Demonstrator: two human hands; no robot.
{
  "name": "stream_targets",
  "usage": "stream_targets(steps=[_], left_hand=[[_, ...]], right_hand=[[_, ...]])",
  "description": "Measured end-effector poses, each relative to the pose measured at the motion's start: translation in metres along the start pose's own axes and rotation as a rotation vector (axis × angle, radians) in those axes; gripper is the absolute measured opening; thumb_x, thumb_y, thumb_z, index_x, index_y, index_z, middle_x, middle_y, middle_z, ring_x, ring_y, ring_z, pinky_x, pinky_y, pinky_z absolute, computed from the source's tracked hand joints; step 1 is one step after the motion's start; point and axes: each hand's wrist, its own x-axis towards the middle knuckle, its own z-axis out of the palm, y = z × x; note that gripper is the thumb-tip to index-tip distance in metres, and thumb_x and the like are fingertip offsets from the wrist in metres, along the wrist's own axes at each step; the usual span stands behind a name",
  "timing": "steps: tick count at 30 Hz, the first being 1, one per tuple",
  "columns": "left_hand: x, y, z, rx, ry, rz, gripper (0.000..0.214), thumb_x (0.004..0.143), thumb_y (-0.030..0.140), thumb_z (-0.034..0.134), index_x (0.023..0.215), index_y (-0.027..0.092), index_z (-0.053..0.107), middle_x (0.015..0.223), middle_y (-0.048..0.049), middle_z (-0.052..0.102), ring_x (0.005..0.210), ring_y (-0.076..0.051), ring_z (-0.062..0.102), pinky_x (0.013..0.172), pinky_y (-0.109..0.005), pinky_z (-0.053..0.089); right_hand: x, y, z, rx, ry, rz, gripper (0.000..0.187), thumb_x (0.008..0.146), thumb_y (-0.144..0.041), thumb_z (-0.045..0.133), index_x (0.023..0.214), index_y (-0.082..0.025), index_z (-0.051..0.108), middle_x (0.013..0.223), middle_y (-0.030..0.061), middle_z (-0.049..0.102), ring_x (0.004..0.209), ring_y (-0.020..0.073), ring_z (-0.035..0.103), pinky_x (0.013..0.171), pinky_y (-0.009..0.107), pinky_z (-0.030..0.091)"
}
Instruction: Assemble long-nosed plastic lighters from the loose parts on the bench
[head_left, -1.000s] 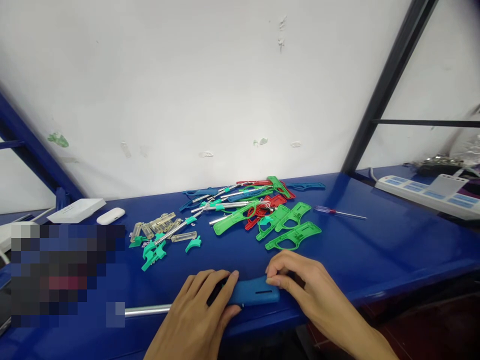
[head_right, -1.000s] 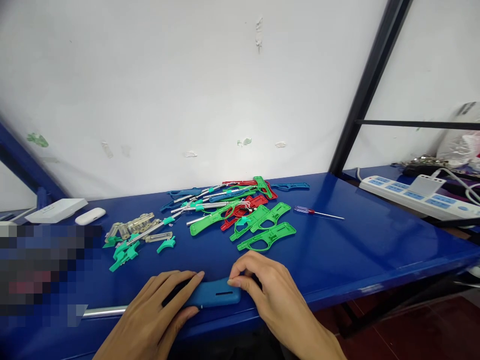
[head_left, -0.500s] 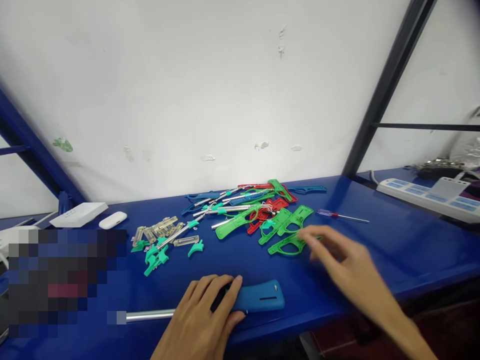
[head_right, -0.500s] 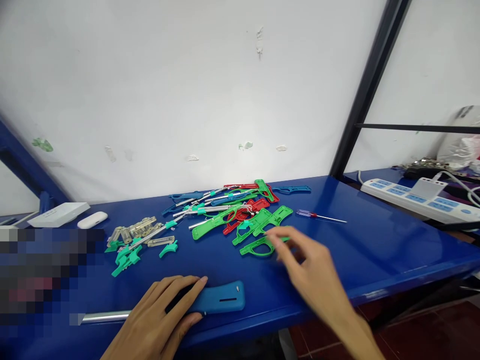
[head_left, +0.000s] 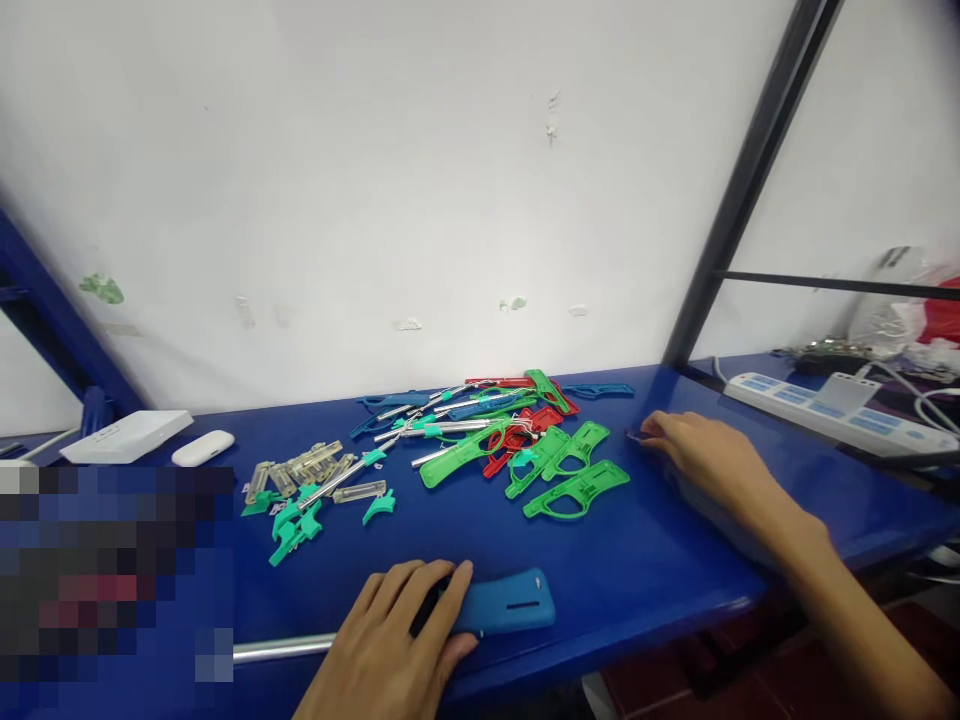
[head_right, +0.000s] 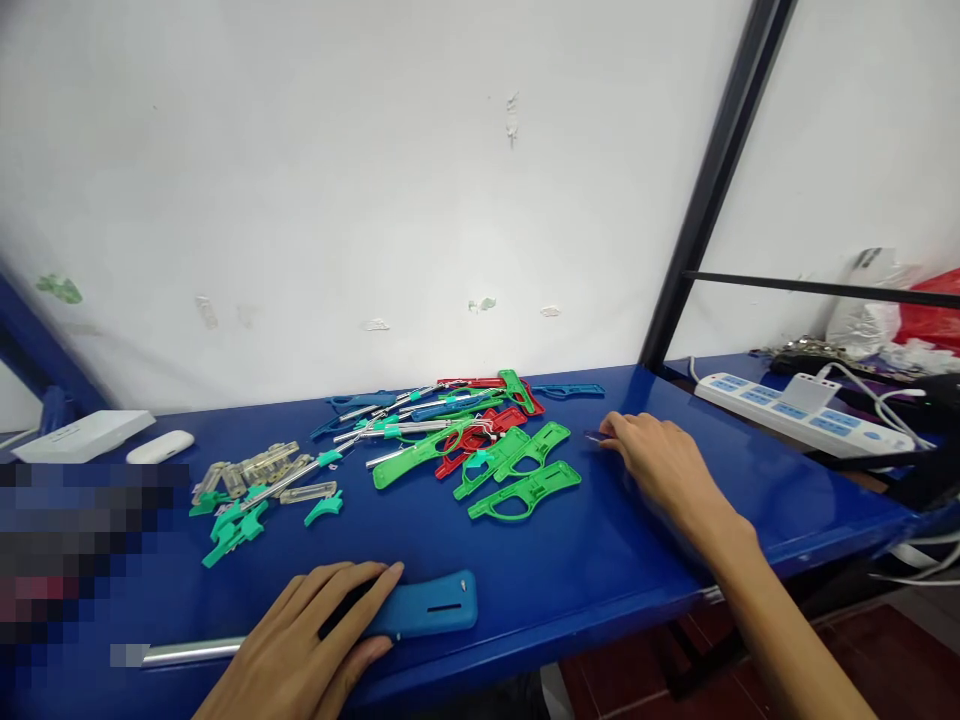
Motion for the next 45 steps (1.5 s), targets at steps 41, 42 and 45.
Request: stream_targets(steps=[41,42,45], left_hand=[[0.002,0.007,-0.007,-0.090,-0.132,-0.054,0.045,0.116,0.030,0.027,0.142,0.018,0.061,0.122,-0.0095,0.078,0.105,-0.027,0.076,0.083,-0.044,0.065],[0.002,0.007,-0.006,-0.090,-0.135,-0.051,0.045,0.116,0.030,0.026,0.142,0.017,0.061,0.122,-0.0096,0.078,0.105,-0.027,0.076,0.083,-0.045,0.065],[0.003,0.007,-0.007,-0.089,-0.140,-0.043,0.045,0.116,0.029,0.026,0.141,0.016,0.061,0.122,-0.0101,0.078,0.105,-0.028,0.076,0.083,-0.046,0.066]], right_hand=[[-0.062,-0.176,-0.026,1.510,0.256,0.138,0.028,0.107,-0.034,0.059,0.133,-0.036,0.068,0.093,0.0027,0.069,0.073,0.0188,0.070,0.060,0.031,0.060],[-0.062,-0.176,-0.026,1.517,0.263,0.139,0.028,0.107,-0.034,0.060,0.133,-0.035,0.069,0.093,0.0027,0.069,0.073,0.0182,0.070,0.060,0.031,0.060],[-0.062,-0.176,-0.026,1.550,0.266,0.140,0.028,0.107,-0.032,0.060,0.133,-0.035,0.070,0.094,0.0030,0.068,0.074,0.0174,0.069,0.056,0.028,0.058]])
